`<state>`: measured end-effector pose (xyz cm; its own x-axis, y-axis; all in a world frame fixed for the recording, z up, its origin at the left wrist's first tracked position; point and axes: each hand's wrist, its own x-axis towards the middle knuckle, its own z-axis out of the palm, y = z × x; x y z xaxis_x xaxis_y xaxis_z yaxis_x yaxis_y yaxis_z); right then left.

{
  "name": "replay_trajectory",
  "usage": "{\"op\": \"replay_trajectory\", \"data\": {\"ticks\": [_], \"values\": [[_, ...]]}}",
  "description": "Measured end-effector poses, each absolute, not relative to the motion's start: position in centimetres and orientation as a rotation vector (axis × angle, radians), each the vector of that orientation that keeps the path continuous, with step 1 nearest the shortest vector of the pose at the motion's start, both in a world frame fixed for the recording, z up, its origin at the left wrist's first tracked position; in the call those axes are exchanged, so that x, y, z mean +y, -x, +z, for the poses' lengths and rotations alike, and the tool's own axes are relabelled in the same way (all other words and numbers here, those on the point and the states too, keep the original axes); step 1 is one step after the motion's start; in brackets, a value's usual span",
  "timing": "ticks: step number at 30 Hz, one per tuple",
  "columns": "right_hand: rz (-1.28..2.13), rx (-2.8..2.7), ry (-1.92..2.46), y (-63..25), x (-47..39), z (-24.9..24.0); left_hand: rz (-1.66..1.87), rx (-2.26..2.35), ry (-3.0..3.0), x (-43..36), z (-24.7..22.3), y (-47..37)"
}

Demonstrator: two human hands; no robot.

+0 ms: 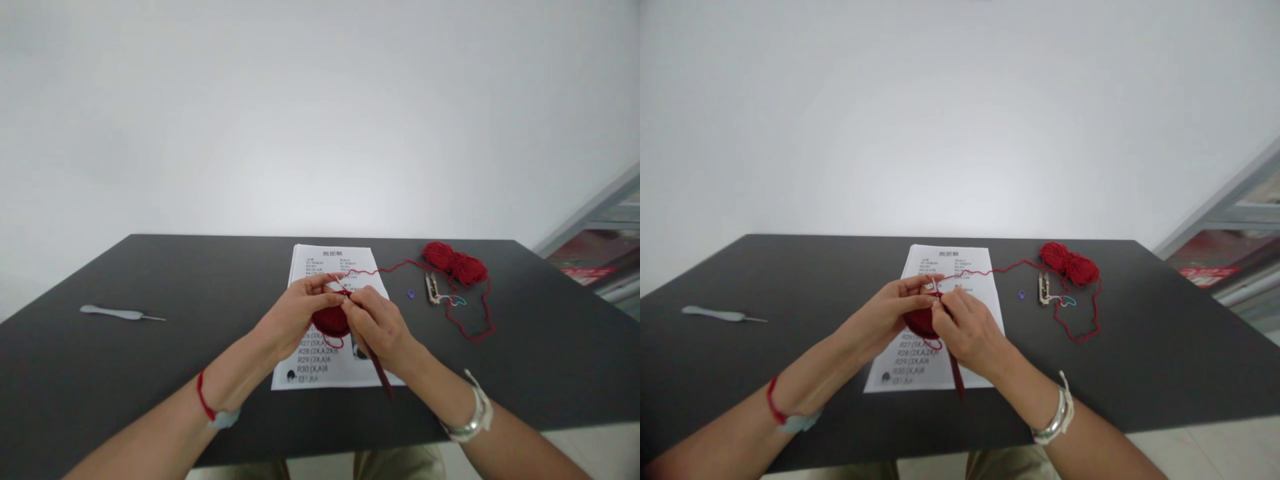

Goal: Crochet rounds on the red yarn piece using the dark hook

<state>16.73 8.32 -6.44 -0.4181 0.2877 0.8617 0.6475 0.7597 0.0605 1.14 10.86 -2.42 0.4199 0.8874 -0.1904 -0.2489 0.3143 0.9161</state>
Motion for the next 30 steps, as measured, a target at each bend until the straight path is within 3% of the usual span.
{"op": "replay_trajectory", "data": {"ticks": [7, 15, 17, 22, 24, 30], "values": [[-0.011, -1.775, 0.734, -16.2, 7.7, -6.9, 1.06, 0.904, -1.359, 10.8, -2.8, -1.1], [0.969, -1.213, 0.667, -16.4, 8.3, -5.9, 1.06, 0.954, -1.773, 11.4, -2.5, -0.1], [0.98, -1.236, 0.692, -16.6, 8.3, -5.7, 1.046, 0.957, -1.816, 11.5, -2.5, 0.0], [0.367, -1.714, 0.718, -17.4, 7.8, -5.7, 1.029, 0.956, -1.789, 11.6, -2.5, 0.1], [0.271, -1.787, 0.695, -17.6, 7.6, -5.8, 1.023, 0.965, -1.774, 11.6, -2.5, 0.1], [0.768, -1.405, 0.722, -17.5, 7.9, -5.4, 1.026, 0.988, -1.784, 11.7, -2.2, 0.2]]}}
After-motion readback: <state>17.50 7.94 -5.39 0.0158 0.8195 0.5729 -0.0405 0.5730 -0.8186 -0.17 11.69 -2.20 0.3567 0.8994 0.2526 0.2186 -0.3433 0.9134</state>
